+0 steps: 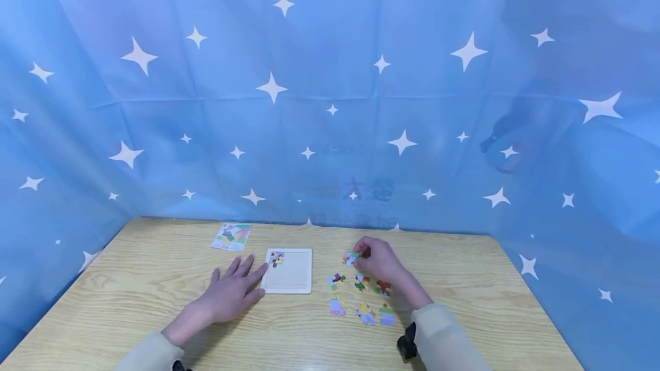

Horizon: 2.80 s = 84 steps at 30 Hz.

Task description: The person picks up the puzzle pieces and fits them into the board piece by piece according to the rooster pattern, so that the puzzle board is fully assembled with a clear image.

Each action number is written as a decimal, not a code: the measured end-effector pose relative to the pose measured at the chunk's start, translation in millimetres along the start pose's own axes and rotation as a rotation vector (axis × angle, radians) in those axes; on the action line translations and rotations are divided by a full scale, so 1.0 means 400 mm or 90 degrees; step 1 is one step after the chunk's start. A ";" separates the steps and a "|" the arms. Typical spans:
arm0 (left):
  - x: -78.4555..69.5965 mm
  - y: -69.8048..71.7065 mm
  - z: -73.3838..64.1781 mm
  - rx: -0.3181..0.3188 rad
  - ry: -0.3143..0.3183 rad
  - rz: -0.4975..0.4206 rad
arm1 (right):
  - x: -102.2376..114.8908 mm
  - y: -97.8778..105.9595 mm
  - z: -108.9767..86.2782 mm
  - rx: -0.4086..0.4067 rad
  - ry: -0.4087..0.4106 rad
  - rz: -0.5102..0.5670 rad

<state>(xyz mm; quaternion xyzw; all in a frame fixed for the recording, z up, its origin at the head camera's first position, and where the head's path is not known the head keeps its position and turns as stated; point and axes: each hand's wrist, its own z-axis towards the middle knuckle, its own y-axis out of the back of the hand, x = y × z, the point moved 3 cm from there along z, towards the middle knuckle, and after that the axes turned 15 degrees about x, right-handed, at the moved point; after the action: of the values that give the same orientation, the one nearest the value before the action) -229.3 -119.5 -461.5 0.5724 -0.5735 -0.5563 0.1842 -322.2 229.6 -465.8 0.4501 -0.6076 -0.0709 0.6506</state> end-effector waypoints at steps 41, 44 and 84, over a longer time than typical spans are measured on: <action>-0.002 0.000 0.000 -0.007 0.014 0.011 | 0.224 -0.200 0.186 -0.008 0.029 0.147; -0.001 -0.002 0.001 -0.008 0.014 0.012 | 0.228 -0.205 0.188 -0.012 0.022 0.143; -0.007 -0.001 -0.002 -0.015 0.014 0.020 | 0.244 -0.232 0.191 -0.029 0.001 -0.035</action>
<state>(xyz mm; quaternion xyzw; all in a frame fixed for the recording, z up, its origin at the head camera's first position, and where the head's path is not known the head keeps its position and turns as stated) -227.9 -117.3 -460.3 0.5672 -0.5739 -0.5537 0.2057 -320.9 74.9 -468.2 0.4516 -0.5929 -0.1021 0.6589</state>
